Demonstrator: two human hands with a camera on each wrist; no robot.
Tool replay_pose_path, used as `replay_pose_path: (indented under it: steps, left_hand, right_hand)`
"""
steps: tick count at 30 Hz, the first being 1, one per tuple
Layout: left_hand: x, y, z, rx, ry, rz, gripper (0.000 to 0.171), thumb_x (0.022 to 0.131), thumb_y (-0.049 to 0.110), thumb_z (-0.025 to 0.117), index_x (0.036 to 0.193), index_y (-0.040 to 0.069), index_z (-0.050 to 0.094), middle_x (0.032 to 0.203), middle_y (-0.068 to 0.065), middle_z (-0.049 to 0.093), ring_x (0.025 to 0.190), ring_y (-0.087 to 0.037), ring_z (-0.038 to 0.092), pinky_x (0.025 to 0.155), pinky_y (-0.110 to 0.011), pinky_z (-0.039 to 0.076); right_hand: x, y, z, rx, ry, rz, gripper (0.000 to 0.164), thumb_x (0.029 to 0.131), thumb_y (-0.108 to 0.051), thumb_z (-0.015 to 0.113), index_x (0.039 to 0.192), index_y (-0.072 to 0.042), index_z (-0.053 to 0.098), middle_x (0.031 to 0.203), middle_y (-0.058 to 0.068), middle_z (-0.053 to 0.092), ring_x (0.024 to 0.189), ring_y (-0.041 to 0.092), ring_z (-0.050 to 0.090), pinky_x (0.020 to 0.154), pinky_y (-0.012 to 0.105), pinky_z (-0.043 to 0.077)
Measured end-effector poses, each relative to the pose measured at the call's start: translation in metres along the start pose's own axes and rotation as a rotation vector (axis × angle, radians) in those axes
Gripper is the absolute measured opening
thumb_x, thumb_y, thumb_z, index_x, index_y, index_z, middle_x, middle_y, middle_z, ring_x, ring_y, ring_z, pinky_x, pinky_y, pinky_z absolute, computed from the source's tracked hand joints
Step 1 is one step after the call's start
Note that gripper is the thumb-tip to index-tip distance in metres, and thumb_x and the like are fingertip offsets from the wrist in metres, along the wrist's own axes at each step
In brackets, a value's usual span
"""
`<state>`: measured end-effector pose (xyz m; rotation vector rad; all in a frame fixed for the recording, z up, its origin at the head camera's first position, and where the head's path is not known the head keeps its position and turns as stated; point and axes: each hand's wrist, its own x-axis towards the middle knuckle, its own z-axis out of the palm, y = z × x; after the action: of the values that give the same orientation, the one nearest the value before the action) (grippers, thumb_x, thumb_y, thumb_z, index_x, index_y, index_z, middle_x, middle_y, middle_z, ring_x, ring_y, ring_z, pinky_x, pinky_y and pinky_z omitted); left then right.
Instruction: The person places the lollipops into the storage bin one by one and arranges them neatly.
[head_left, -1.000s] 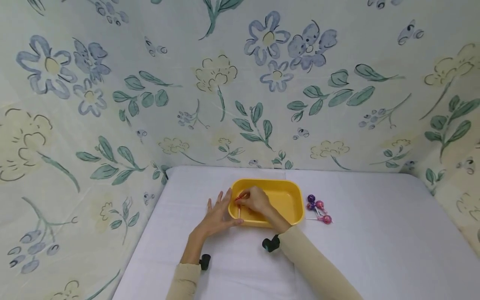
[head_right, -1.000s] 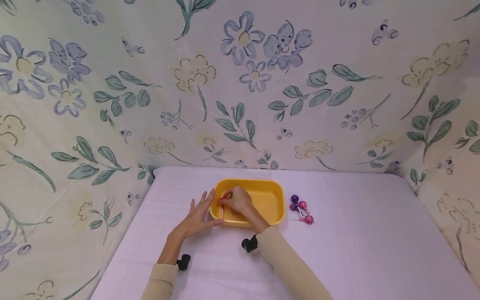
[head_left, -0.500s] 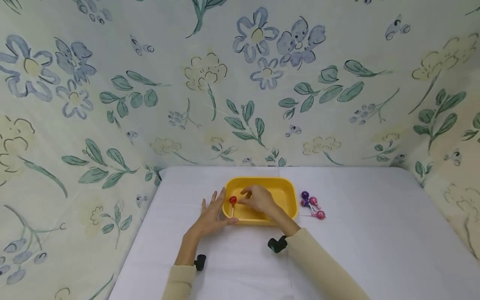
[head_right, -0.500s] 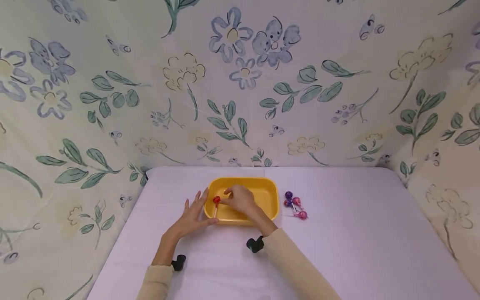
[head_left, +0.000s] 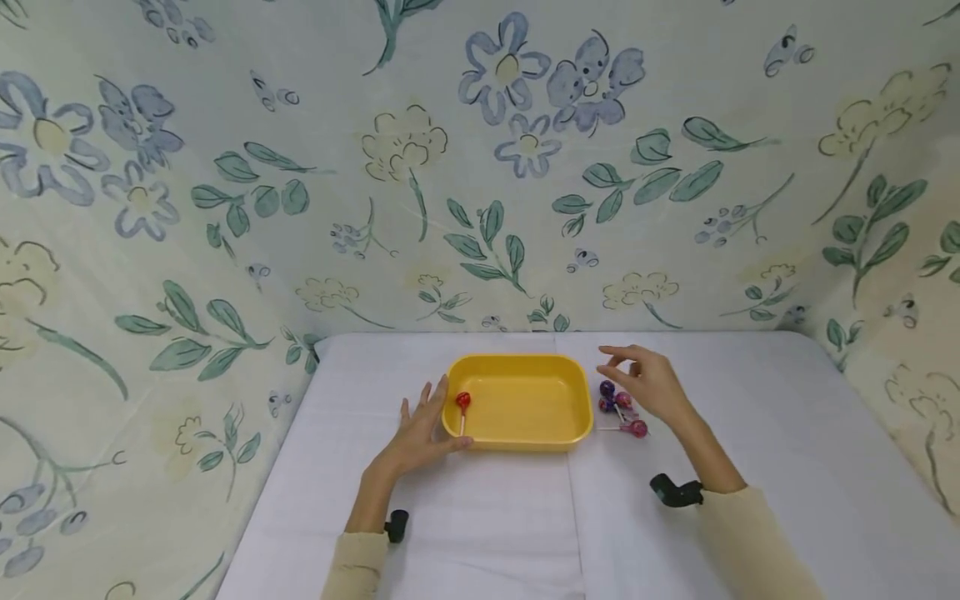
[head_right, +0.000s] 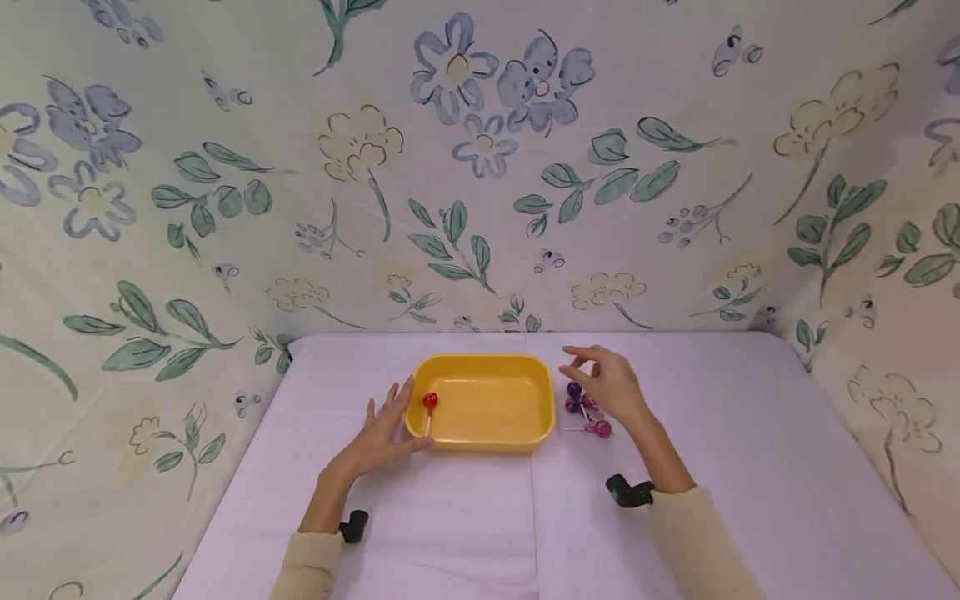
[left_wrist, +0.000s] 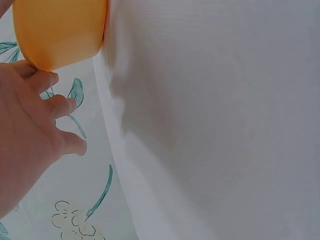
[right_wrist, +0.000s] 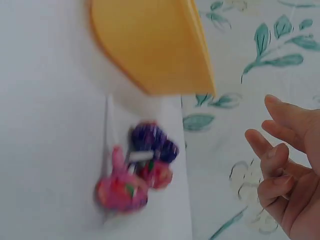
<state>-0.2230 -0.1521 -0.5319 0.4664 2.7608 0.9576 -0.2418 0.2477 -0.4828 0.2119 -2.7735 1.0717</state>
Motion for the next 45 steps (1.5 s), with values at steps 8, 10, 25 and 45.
replay_pose_path:
  steps: [8,10,25,45]
  left_hand:
    - [-0.003,-0.007,-0.001,-0.021,0.016,-0.008,0.118,0.084,0.063,0.076,0.168,0.021,0.005,0.176,-0.001,0.009,0.164,-0.034,0.001,0.128,-0.068,-0.010]
    - [-0.003,-0.008,0.000,-0.026,0.019,-0.007,0.117,0.084,0.063,0.076,0.168,0.021,0.006,0.176,-0.002,0.010,0.164,-0.035,0.001,0.128,-0.068,-0.010]
    - [-0.003,-0.007,0.002,-0.054,0.006,0.013,0.117,0.086,0.061,0.077,0.168,0.019,0.005,0.175,-0.002,0.010,0.164,-0.033,0.000,0.128,-0.067,-0.011]
    - [0.001,-0.004,0.000,-0.033,0.000,0.011,0.118,0.086,0.064,0.075,0.168,0.022,0.001,0.176,-0.001,0.007,0.164,-0.034,0.000,0.128,-0.066,-0.011]
  right_hand:
    - [-0.011,0.070,-0.010,-0.011,-0.236,0.122,0.042,0.096,-0.022,0.075,0.135,-0.006,0.068,0.105,0.014,0.072,0.087,0.023,0.054,0.063,0.019,0.049]
    - [-0.013,0.079,-0.005,0.012,-0.272,0.128,0.042,0.095,-0.023,0.076,0.134,-0.007,0.069,0.102,0.010,0.072,0.091,0.024,0.056,0.067,0.018,0.051]
    - [-0.008,0.082,0.006,-0.050,-0.257,0.137,0.030,0.092,-0.023,0.079,0.117,-0.007,0.075,0.098,0.009,0.073,0.082,0.020,0.058,0.067,0.022,0.054]
    - [-0.004,0.074,-0.003,0.046,0.061,0.154,0.043,0.091,-0.038,0.079,0.119,-0.006,0.077,0.113,0.018,0.077,0.090,0.024,0.052,0.064,0.012,0.045]
